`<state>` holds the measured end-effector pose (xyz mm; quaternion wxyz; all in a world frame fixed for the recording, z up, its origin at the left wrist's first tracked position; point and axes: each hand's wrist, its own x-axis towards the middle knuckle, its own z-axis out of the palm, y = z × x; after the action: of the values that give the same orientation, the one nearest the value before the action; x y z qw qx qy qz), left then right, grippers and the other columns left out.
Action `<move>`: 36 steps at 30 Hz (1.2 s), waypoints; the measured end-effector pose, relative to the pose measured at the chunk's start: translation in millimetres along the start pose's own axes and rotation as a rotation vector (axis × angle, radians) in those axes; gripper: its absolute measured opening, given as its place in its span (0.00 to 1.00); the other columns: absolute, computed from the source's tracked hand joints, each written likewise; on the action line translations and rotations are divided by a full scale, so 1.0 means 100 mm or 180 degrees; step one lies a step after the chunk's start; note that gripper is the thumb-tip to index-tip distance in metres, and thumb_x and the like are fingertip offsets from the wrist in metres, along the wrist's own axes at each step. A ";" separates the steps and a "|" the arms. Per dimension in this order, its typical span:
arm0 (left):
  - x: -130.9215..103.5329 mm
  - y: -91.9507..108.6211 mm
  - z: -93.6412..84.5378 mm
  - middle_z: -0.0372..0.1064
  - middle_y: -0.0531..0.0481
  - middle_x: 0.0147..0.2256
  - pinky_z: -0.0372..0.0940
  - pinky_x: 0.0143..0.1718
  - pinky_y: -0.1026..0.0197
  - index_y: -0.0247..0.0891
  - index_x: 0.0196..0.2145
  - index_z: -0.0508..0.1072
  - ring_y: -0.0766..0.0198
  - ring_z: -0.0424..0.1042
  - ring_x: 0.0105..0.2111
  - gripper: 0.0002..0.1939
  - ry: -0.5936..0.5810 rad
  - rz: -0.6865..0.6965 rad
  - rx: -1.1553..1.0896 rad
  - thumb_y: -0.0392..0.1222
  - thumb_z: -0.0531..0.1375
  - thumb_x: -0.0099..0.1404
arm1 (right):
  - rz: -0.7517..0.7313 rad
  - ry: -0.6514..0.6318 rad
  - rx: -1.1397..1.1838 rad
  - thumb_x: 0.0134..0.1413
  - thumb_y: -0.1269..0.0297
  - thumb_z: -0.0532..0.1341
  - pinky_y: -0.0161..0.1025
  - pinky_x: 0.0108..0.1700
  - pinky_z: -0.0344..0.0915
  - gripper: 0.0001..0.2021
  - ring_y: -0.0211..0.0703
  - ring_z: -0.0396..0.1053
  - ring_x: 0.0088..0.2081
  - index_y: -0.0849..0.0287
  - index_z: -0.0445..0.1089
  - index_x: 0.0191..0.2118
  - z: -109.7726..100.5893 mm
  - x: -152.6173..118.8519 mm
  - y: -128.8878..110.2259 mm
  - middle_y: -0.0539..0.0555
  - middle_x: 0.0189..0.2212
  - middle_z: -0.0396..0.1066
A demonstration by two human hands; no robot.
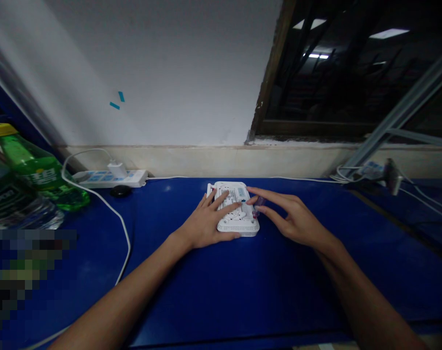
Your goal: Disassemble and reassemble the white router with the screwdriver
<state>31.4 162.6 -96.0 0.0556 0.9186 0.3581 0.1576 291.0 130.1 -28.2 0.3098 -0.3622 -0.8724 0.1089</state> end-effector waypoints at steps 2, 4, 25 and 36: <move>0.00 0.00 0.00 0.30 0.53 0.72 0.35 0.68 0.33 0.57 0.70 0.47 0.40 0.30 0.70 0.44 0.0014 -0.0002 0.0001 0.73 0.54 0.63 | 0.0002 0.0015 0.0036 0.66 0.66 0.59 0.47 0.55 0.69 0.21 0.46 0.75 0.50 0.52 0.65 0.63 0.00 0.00 0.00 0.55 0.49 0.77; 0.00 0.00 0.01 0.30 0.53 0.72 0.36 0.67 0.32 0.57 0.70 0.47 0.39 0.30 0.70 0.44 -0.0007 -0.0019 -0.0004 0.73 0.54 0.63 | 0.0001 0.0086 -0.0013 0.63 0.64 0.62 0.44 0.51 0.71 0.19 0.46 0.76 0.45 0.53 0.69 0.59 0.00 0.01 -0.01 0.54 0.45 0.78; 0.00 0.00 0.00 0.32 0.51 0.72 0.34 0.68 0.32 0.55 0.70 0.49 0.40 0.31 0.70 0.44 -0.0018 0.0027 -0.0118 0.72 0.56 0.63 | -0.0736 -0.1536 -0.1348 0.54 0.78 0.62 0.38 0.34 0.64 0.09 0.41 0.72 0.31 0.56 0.76 0.33 -0.36 0.40 -0.12 0.52 0.31 0.75; 0.00 -0.02 0.02 0.33 0.50 0.72 0.36 0.67 0.32 0.56 0.70 0.47 0.38 0.30 0.70 0.45 0.0023 0.0005 -0.0072 0.74 0.54 0.62 | -0.0269 -0.1920 -0.2346 0.49 0.76 0.66 0.38 0.23 0.54 0.07 0.42 0.68 0.21 0.60 0.76 0.24 -0.15 0.61 -0.36 0.56 0.21 0.74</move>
<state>31.0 163.7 -98.5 0.0646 0.9176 0.3557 0.1650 246.7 146.1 26.5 -0.1021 -0.3644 -0.9178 -0.1201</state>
